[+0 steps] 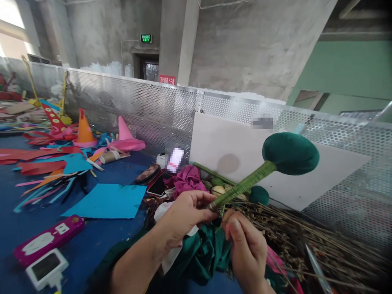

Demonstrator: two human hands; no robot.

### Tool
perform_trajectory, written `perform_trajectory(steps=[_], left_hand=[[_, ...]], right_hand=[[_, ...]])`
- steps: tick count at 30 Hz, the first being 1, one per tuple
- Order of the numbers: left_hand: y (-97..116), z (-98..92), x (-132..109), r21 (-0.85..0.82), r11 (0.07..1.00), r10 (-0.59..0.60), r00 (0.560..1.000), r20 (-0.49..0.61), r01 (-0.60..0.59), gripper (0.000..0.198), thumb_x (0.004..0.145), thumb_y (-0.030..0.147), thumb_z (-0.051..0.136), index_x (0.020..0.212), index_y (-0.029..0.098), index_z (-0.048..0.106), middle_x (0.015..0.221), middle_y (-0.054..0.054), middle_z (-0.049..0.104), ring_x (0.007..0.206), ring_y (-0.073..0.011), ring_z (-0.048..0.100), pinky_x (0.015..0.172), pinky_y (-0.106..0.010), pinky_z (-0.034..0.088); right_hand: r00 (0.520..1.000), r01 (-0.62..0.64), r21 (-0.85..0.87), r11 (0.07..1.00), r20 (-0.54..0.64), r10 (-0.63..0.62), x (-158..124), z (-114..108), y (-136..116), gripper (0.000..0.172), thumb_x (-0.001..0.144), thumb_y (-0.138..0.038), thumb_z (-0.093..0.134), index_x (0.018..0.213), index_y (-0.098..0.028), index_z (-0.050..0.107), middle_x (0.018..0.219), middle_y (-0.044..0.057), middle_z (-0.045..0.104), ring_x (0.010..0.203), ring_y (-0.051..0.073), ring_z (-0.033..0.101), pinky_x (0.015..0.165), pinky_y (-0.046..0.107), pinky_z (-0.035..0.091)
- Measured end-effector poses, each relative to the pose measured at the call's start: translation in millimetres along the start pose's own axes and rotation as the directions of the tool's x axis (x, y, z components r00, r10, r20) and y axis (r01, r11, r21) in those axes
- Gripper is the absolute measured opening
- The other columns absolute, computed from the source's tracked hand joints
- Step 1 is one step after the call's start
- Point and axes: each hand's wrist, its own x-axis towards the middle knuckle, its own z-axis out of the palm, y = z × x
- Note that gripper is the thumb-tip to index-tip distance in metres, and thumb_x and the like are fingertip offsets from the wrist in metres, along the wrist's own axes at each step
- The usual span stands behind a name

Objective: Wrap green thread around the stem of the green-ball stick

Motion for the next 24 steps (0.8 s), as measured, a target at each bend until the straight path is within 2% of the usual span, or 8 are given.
perform_trajectory(steps=[3,6,9,11,15,19,21,24], left_hand=[[-4,1.5,3,0.028,0.998,0.052,0.998,-0.026,-0.051,0.036,0.057,0.014,0.073,0.093,0.01,0.07,0.077,-0.004,0.071,0.059,-0.009,0.055,0.054,-0.02,0.04],[-7,4.7,4,0.121,0.987,0.116,0.99,-0.079,-0.106,0.043,0.058,0.012,0.07,0.101,0.012,0.068,0.085,-0.006,0.072,0.077,-0.0169,0.063,0.064,-0.024,0.048],[-8,6.9,3,0.269,0.95,0.195,0.975,-0.108,-0.16,0.042,0.06,0.01,0.067,0.102,0.014,0.068,0.095,-0.007,0.073,0.094,-0.0218,0.065,0.075,-0.028,0.051],[-10,6.8,1,0.372,0.911,0.228,0.969,-0.098,-0.177,0.034,0.063,0.011,0.065,0.097,0.015,0.069,0.096,-0.006,0.074,0.093,-0.0221,0.065,0.079,-0.03,0.051],[-12,5.5,0,0.585,0.785,0.294,0.954,-0.059,-0.206,0.025,0.069,0.014,0.062,0.092,0.018,0.071,0.093,-0.004,0.074,0.088,-0.022,0.066,0.08,-0.032,0.05],[-10,7.3,-4,0.738,0.638,0.359,0.933,-0.032,-0.221,0.024,0.072,0.012,0.06,0.092,0.022,0.071,0.095,-0.001,0.075,0.092,-0.0216,0.066,0.08,-0.03,0.047],[-9,9.0,-5,0.8,0.563,0.369,0.929,-0.018,-0.208,0.023,0.075,0.014,0.062,0.093,0.024,0.071,0.094,0.0,0.075,0.09,-0.0219,0.067,0.077,-0.03,0.046],[-10,11.3,-7,0.873,0.454,0.371,0.929,0.0,-0.181,0.022,0.078,0.018,0.064,0.097,0.027,0.071,0.095,0.001,0.076,0.089,-0.0232,0.068,0.075,-0.031,0.044]], right_hand=[[0.996,0.07,-0.17,0.983,0.068,-0.059,-3,0,-3,0.031,0.098,-0.015,0.038,0.067,-0.02,0.041,0.061,-0.003,0.04,0.055,0.01,0.04,0.052,0.024,0.03],[0.995,0.092,-0.301,0.949,0.074,-0.073,-8,4,-5,0.029,0.097,-0.015,0.04,0.068,-0.02,0.04,0.06,-0.003,0.038,0.052,0.01,0.039,0.051,0.025,0.028],[0.992,0.13,-0.372,0.919,0.048,-0.121,-10,8,-6,0.028,0.097,-0.02,0.042,0.069,-0.022,0.042,0.06,-0.002,0.04,0.051,0.012,0.039,0.049,0.027,0.028],[0.988,0.152,-0.376,0.914,0.038,-0.148,-9,10,-9,0.029,0.097,-0.022,0.041,0.068,-0.022,0.043,0.059,-0.002,0.04,0.05,0.013,0.039,0.047,0.027,0.028],[0.979,0.175,-0.268,0.948,0.148,-0.139,3,1,-17,0.028,0.097,-0.017,0.038,0.071,-0.02,0.047,0.062,0.0,0.047,0.054,0.012,0.044,0.05,0.026,0.034],[0.978,0.114,-0.152,0.982,0.192,-0.084,16,-17,-21,0.023,0.097,-0.013,0.04,0.081,-0.019,0.056,0.079,0.005,0.062,0.076,0.016,0.061,0.068,0.028,0.049],[0.98,0.088,-0.164,0.983,0.191,-0.056,21,-24,-20,0.021,0.096,-0.012,0.043,0.084,-0.02,0.059,0.088,0.006,0.064,0.086,0.017,0.063,0.075,0.029,0.05],[0.984,0.093,-0.255,0.963,0.172,-0.05,27,-31,-18,0.019,0.093,-0.014,0.05,0.084,-0.021,0.065,0.094,0.007,0.063,0.091,0.018,0.061,0.073,0.028,0.049]])
